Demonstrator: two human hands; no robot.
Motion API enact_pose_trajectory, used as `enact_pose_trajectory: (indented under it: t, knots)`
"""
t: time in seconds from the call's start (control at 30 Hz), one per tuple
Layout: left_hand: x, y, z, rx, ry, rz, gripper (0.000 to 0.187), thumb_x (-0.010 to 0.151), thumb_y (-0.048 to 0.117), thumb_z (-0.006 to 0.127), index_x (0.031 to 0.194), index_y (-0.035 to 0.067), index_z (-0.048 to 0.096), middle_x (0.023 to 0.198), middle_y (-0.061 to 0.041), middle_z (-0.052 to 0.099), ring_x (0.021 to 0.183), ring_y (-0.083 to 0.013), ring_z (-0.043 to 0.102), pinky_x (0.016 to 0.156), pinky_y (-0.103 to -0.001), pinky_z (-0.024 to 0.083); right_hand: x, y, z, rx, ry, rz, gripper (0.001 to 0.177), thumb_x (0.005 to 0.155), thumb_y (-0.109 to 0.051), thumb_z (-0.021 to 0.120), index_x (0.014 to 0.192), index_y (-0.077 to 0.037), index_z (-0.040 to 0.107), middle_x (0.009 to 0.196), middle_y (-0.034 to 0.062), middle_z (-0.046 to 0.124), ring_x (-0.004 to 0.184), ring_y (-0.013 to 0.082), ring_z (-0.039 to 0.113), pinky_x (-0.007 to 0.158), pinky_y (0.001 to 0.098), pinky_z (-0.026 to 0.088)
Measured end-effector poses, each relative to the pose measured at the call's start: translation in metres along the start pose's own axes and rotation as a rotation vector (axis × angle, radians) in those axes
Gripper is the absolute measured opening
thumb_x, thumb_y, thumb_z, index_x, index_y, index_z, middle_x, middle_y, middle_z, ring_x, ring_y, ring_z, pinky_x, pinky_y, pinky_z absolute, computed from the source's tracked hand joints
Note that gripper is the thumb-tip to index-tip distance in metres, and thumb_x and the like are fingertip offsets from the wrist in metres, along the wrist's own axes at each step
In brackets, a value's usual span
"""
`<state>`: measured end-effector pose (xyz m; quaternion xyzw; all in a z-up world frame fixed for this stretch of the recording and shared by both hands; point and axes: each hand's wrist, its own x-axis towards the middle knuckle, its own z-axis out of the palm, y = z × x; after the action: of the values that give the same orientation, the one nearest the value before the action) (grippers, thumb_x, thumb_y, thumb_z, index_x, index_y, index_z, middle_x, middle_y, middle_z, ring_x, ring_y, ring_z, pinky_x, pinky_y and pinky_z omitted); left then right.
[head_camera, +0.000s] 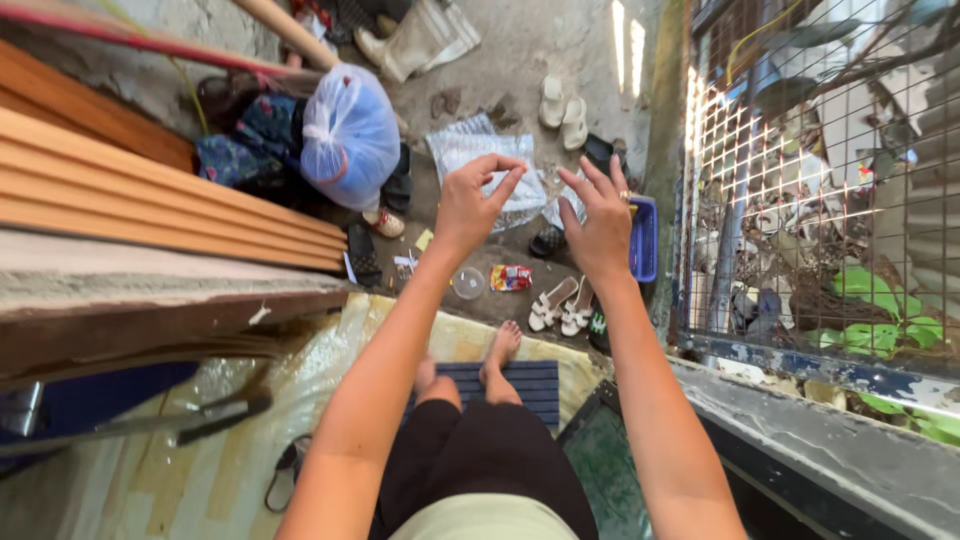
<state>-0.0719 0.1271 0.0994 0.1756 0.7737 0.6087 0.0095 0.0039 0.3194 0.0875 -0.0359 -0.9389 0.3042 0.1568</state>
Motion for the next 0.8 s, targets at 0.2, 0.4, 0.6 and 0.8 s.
enact_pose_trajectory:
  t: [0.2, 0.4, 0.6, 0.8]
  knots:
    - [0.024, -0.005, -0.027, 0.067, 0.086, -0.060, 0.016, 0.096, 0.022, 0.072, 0.104, 0.009, 0.077, 0.104, -0.003, 0.079, 0.098, -0.0154, 0.075, 0.087, -0.036, 0.059, 0.032, 0.014, -0.026, 0.084, 0.020, -0.073, 0.040, 0.088, -0.006, 0.075, 0.126, -0.018, 0.076, 0.140, 0.0122, 0.068, 0.143, 0.0394, 0.052, 0.120, 0.0489, 0.039]
    - [0.055, -0.012, -0.041, -0.025, 0.136, -0.070, 0.010, 0.094, 0.014, 0.076, 0.103, 0.009, 0.075, 0.107, 0.000, 0.080, 0.102, -0.0133, 0.075, 0.090, -0.035, 0.057, 0.053, 0.042, -0.060, 0.081, 0.059, 0.055, 0.031, 0.096, -0.007, 0.074, 0.125, -0.017, 0.076, 0.135, 0.0097, 0.070, 0.141, 0.0385, 0.052, 0.121, 0.0486, 0.037]
    - [0.064, -0.016, -0.020, -0.075, 0.085, -0.150, 0.022, 0.094, 0.015, 0.072, 0.116, 0.013, 0.070, 0.102, 0.002, 0.080, 0.098, -0.0116, 0.076, 0.090, -0.031, 0.060, 0.057, 0.046, -0.057, 0.088, 0.070, 0.027, 0.029, 0.096, -0.006, 0.075, 0.123, -0.015, 0.078, 0.130, 0.0113, 0.073, 0.138, 0.0392, 0.056, 0.119, 0.0490, 0.040]
    - [0.079, -0.021, -0.042, 0.030, -0.063, -0.095, 0.025, 0.095, 0.019, 0.076, 0.119, 0.013, 0.073, 0.115, -0.002, 0.078, 0.111, -0.0145, 0.073, 0.094, -0.036, 0.055, 0.062, 0.042, -0.058, 0.112, 0.047, 0.039, 0.030, 0.096, -0.007, 0.073, 0.125, -0.013, 0.076, 0.133, 0.0140, 0.070, 0.138, 0.0383, 0.055, 0.116, 0.0467, 0.042]
